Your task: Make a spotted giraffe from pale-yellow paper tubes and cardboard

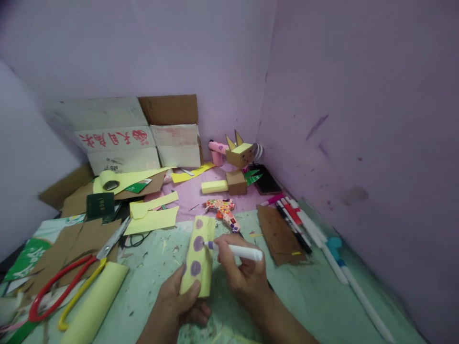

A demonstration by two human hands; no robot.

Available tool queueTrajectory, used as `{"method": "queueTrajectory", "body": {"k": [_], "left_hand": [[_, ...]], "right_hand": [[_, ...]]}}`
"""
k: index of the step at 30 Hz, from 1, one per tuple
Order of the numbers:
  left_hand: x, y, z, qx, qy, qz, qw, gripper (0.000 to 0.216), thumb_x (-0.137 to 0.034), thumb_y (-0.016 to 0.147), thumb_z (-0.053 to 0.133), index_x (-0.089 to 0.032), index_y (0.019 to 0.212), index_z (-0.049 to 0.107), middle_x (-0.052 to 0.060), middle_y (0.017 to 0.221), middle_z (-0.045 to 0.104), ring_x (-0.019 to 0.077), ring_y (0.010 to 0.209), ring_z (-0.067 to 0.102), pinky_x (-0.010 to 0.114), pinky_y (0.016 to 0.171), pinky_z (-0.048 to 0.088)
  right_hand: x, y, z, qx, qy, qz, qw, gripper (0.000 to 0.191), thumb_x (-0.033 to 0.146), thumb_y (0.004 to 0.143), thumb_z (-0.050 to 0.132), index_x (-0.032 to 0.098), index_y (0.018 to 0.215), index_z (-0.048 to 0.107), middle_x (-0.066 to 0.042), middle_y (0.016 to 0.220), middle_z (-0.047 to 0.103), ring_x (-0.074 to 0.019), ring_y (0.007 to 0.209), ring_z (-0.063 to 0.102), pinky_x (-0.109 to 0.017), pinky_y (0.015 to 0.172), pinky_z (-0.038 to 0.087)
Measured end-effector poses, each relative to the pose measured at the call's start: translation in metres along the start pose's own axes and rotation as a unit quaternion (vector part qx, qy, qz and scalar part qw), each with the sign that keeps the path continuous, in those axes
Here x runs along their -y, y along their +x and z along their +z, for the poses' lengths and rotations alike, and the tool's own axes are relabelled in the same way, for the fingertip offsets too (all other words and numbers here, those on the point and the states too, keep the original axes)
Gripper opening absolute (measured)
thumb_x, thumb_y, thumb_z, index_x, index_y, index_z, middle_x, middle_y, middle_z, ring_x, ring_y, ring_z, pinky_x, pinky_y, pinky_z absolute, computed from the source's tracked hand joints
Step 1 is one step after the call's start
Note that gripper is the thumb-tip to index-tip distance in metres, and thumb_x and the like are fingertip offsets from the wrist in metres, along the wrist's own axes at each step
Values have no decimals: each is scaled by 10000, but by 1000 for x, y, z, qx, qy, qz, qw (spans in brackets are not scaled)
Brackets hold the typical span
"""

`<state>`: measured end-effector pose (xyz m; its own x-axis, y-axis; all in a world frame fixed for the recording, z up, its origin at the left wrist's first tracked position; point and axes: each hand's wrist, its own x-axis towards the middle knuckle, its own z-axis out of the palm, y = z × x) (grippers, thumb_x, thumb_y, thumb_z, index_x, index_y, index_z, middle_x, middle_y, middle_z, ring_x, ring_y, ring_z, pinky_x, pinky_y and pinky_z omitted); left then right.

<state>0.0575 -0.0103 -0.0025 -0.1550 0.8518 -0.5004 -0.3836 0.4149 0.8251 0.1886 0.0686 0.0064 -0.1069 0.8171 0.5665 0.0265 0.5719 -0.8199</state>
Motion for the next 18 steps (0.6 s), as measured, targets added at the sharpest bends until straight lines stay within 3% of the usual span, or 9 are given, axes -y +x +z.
{"method": "queueTrajectory", "body": {"k": [12,18], "left_hand": [[2,1,-1,-3,-1,0,1000,850,-555,544,836,-65,1164,522,15,583,619,162,475,602,247,430,498],[4,2,-3,2,22,-2,1000,839,-570,577,812,-58,1178,528,13,506,615,154,446,583,240,445,494]], "right_hand": [[-1,-1,-1,3,-4,-5,1000,165,198,889,550,196,822,700,-3,592,646,-146,522,609,-248,512,512],[-4,-3,-2,40,-5,-7,999,180,201,909,531,205,858,704,-15,652,661,-147,556,611,-254,536,509]]}}
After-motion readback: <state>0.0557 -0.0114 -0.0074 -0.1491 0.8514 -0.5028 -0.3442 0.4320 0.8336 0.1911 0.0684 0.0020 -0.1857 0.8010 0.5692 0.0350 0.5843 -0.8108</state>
